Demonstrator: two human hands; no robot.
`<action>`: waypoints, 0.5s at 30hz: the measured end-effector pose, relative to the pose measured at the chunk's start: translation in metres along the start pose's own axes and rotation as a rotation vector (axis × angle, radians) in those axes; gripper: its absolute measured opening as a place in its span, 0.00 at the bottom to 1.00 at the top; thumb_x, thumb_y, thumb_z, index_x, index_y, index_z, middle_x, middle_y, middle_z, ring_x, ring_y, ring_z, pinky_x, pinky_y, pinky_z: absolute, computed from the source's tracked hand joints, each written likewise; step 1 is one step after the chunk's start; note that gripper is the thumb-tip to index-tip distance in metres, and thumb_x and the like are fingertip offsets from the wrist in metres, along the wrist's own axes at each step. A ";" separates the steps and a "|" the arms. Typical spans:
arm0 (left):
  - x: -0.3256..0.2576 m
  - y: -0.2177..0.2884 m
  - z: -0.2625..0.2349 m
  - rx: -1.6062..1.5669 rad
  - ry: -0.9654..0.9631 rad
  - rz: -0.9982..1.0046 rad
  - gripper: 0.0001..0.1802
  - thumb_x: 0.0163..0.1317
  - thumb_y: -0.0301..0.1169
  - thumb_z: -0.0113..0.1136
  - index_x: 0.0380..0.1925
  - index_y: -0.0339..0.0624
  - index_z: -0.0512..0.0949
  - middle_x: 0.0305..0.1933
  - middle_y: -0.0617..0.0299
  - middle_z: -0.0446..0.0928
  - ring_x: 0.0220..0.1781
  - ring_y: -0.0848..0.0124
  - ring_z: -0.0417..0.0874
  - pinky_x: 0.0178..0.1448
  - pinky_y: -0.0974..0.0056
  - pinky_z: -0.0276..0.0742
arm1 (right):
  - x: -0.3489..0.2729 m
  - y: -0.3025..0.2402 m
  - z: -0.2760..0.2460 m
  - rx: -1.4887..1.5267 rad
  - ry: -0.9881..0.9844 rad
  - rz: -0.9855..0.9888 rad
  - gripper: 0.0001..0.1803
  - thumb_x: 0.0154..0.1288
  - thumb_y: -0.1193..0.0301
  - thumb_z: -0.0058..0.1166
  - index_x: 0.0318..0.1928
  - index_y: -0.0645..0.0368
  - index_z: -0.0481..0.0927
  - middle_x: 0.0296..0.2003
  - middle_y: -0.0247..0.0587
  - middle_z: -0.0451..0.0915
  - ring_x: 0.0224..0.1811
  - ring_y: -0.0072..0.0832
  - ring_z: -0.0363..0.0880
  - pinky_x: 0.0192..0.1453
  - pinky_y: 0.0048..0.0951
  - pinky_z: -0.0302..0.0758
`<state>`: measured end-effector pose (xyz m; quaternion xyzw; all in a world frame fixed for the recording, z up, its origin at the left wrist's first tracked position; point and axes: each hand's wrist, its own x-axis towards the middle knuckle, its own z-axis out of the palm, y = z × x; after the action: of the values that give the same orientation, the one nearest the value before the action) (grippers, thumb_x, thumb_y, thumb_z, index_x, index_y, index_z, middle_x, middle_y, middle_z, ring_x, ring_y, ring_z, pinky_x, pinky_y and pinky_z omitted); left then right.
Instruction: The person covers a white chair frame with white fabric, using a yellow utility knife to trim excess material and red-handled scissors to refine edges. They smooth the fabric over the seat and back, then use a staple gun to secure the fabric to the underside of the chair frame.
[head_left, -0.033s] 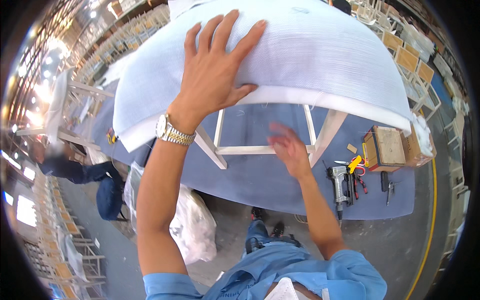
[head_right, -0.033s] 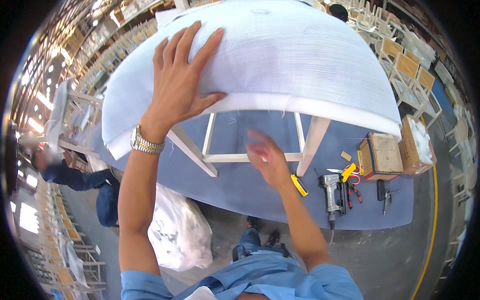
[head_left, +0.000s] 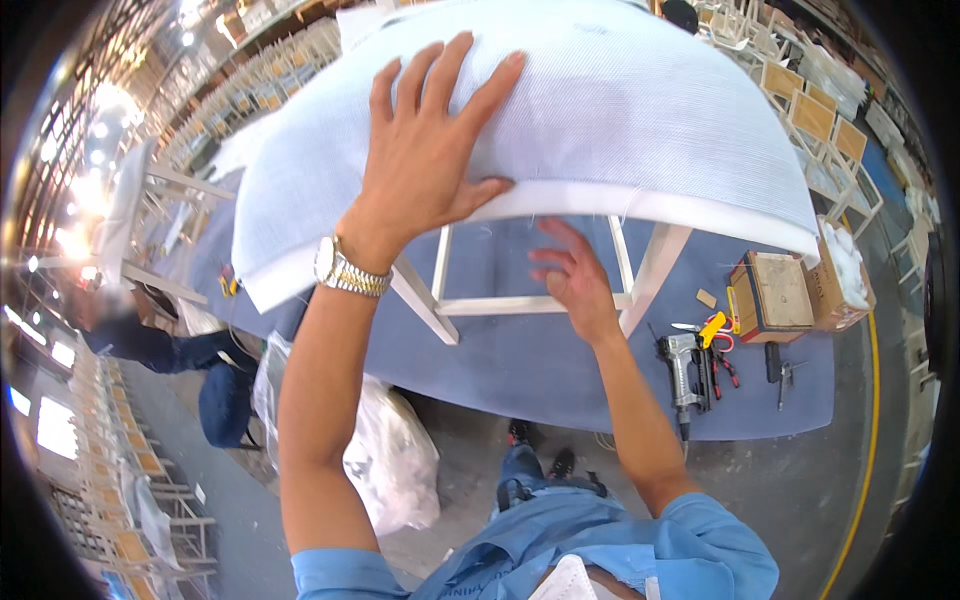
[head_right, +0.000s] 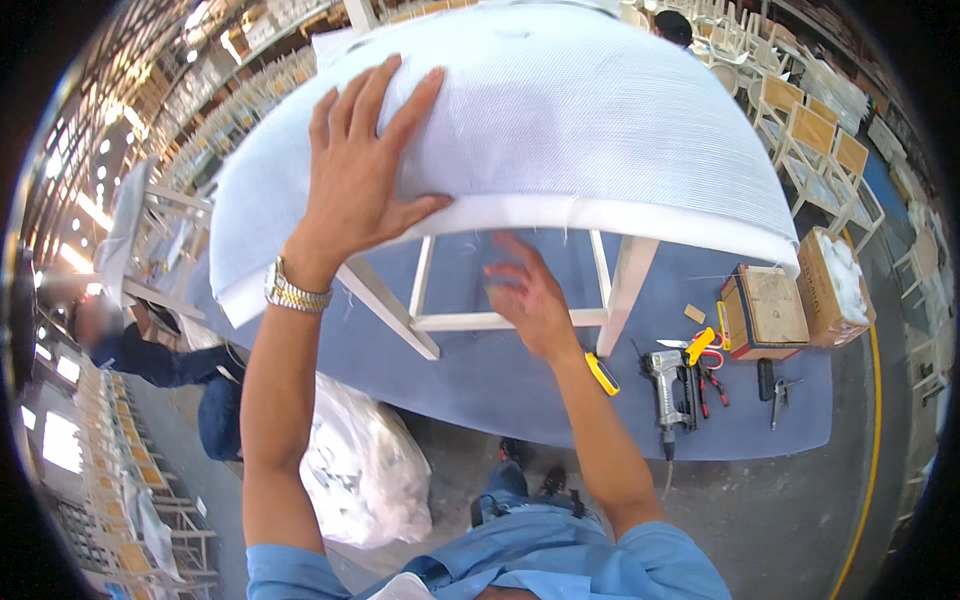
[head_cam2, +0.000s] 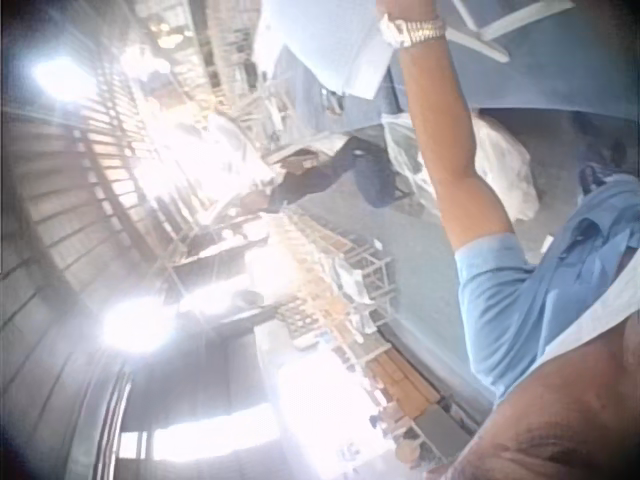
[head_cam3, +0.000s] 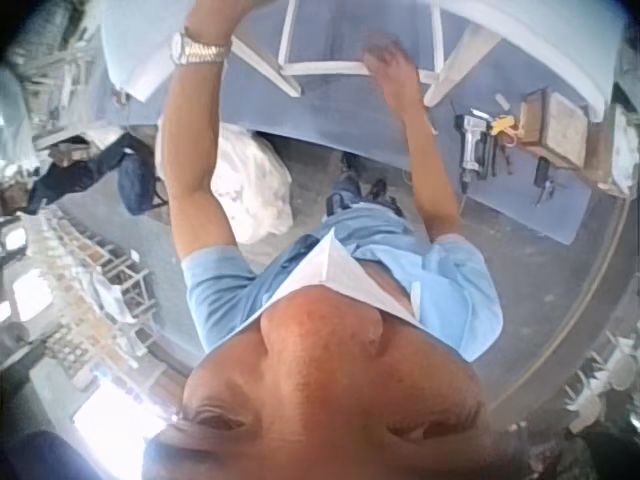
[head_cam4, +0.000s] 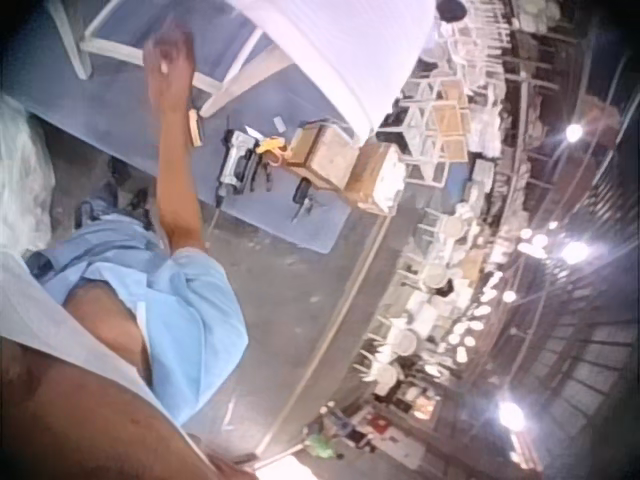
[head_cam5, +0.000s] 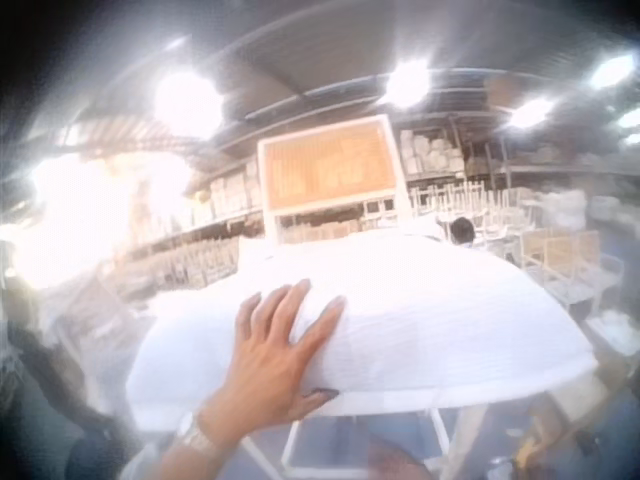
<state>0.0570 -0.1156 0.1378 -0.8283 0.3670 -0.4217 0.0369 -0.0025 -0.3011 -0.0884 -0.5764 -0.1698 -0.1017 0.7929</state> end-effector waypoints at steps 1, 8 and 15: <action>0.006 -0.002 -0.004 -0.007 0.006 0.021 0.57 0.45 0.58 0.76 0.76 0.65 0.60 0.79 0.48 0.55 0.78 0.47 0.56 0.80 0.39 0.44 | 0.033 -0.017 0.011 0.099 0.005 -0.094 0.30 0.70 0.59 0.62 0.65 0.63 0.72 0.59 0.44 0.78 0.61 0.29 0.75 0.67 0.35 0.71; 0.012 -0.003 -0.019 -0.051 -0.079 0.019 0.40 0.69 0.66 0.43 0.75 0.59 0.64 0.80 0.45 0.54 0.80 0.46 0.52 0.82 0.42 0.38 | 0.075 -0.051 0.063 0.143 0.261 -0.137 0.38 0.69 0.50 0.63 0.67 0.64 0.69 0.59 0.44 0.76 0.62 0.33 0.72 0.70 0.36 0.67; 0.012 0.000 -0.019 -0.100 -0.094 -0.007 0.38 0.71 0.65 0.41 0.74 0.62 0.65 0.80 0.47 0.55 0.80 0.47 0.52 0.82 0.41 0.37 | 0.072 -0.059 0.087 0.227 0.269 -0.362 0.33 0.71 0.54 0.62 0.64 0.67 0.73 0.59 0.45 0.77 0.61 0.30 0.74 0.66 0.34 0.70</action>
<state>0.0477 -0.1188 0.1583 -0.8492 0.3826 -0.3638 0.0112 0.0293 -0.2345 0.0158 -0.4251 -0.1736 -0.2980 0.8369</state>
